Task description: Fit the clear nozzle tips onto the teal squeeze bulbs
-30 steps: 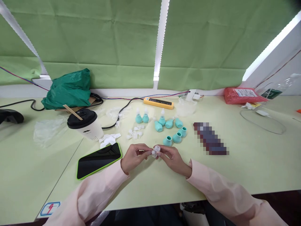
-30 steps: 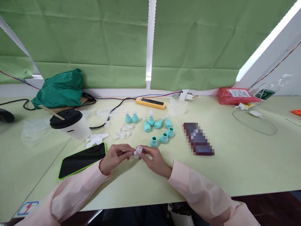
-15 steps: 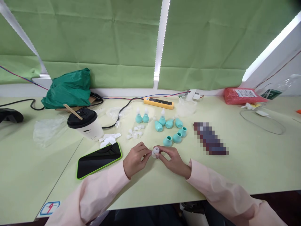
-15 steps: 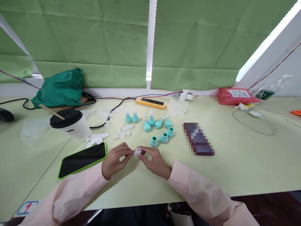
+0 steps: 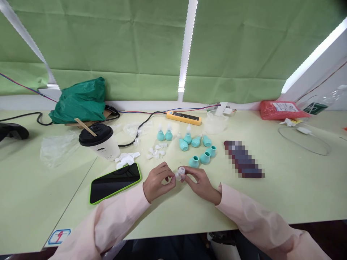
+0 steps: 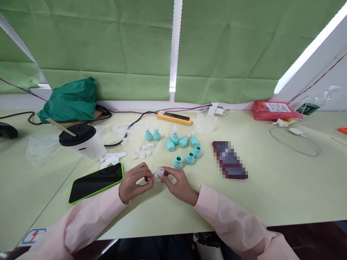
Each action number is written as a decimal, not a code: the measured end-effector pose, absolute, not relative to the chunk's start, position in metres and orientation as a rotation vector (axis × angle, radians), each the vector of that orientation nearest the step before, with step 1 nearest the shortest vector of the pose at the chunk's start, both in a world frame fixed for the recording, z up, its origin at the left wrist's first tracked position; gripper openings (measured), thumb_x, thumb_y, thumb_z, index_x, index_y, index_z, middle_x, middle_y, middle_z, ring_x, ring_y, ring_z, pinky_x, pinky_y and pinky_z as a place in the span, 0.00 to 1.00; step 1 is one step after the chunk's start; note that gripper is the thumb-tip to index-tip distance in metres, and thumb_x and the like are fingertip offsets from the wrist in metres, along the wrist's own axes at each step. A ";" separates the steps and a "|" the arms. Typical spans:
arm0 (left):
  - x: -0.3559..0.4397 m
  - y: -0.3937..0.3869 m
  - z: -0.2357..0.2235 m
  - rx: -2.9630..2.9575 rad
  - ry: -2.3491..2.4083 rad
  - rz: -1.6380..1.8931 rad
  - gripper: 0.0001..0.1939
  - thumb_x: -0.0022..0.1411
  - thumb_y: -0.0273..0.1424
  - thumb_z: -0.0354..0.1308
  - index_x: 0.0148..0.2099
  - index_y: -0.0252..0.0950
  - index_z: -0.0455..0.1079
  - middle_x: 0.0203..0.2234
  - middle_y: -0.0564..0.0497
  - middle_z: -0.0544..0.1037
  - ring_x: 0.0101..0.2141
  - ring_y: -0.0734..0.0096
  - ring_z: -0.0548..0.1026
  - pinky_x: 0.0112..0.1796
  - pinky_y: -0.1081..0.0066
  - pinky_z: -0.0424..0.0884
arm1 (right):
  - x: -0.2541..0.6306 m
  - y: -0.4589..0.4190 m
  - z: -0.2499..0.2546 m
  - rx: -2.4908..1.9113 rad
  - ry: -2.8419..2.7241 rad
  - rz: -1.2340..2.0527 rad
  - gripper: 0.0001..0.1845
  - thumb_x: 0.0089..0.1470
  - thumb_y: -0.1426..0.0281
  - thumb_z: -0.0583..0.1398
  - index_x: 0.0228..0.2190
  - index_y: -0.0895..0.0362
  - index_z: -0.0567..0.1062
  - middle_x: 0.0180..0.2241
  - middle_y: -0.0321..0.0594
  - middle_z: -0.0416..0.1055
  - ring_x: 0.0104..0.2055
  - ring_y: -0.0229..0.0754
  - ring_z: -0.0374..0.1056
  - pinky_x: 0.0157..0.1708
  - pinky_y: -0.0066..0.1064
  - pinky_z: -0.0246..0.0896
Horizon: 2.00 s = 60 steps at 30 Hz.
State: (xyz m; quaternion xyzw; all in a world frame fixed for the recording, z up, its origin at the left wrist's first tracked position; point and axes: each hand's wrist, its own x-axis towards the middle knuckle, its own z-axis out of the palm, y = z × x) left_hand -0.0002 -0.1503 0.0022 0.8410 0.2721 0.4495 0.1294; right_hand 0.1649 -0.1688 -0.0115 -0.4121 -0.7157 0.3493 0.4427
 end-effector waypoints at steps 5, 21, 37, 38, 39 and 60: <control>0.001 -0.151 0.000 2.261 0.829 1.359 0.04 0.46 0.21 0.53 0.24 0.33 0.67 0.16 0.52 0.68 0.21 0.77 0.63 0.21 0.76 0.64 | 0.164 -0.168 -0.015 -0.992 -1.663 1.005 0.10 0.48 0.67 0.54 0.34 0.57 0.70 0.26 0.38 0.67 0.25 0.36 0.64 0.30 0.30 0.62; 0.002 -0.153 0.007 1.604 1.027 1.046 0.03 0.46 0.25 0.54 0.24 0.30 0.67 0.20 0.52 0.69 0.23 0.77 0.66 0.22 0.77 0.66 | 0.163 -0.169 -0.011 -0.913 -1.489 1.360 0.10 0.49 0.66 0.54 0.31 0.60 0.69 0.23 0.37 0.66 0.23 0.34 0.62 0.27 0.28 0.60; -0.003 -0.144 0.007 1.440 0.690 0.885 0.06 0.44 0.29 0.60 0.26 0.31 0.73 0.22 0.49 0.71 0.20 0.77 0.67 0.22 0.75 0.65 | 0.166 -0.169 -0.003 -0.807 -1.425 1.558 0.13 0.47 0.64 0.55 0.31 0.61 0.71 0.24 0.39 0.68 0.22 0.33 0.62 0.25 0.29 0.59; -0.003 -0.144 0.008 1.438 0.678 0.873 0.06 0.45 0.29 0.60 0.27 0.30 0.73 0.22 0.48 0.71 0.21 0.77 0.67 0.22 0.74 0.65 | 0.166 -0.169 -0.003 -0.794 -1.417 1.579 0.13 0.47 0.64 0.55 0.31 0.61 0.71 0.24 0.39 0.68 0.22 0.33 0.62 0.25 0.29 0.59; -0.004 -0.143 0.009 1.445 0.668 0.865 0.07 0.46 0.29 0.59 0.27 0.30 0.73 0.22 0.48 0.72 0.21 0.77 0.67 0.22 0.74 0.65 | 0.166 -0.169 -0.002 -0.786 -1.413 1.598 0.14 0.47 0.63 0.55 0.31 0.61 0.71 0.24 0.39 0.68 0.22 0.34 0.62 0.25 0.29 0.59; 0.001 -0.150 0.013 1.155 0.845 0.881 0.12 0.52 0.36 0.52 0.30 0.30 0.64 0.21 0.50 0.70 0.24 0.74 0.70 0.28 0.70 0.70 | 0.169 -0.167 0.000 -0.780 -1.452 1.521 0.11 0.48 0.65 0.55 0.29 0.61 0.70 0.23 0.39 0.67 0.21 0.33 0.61 0.24 0.29 0.59</control>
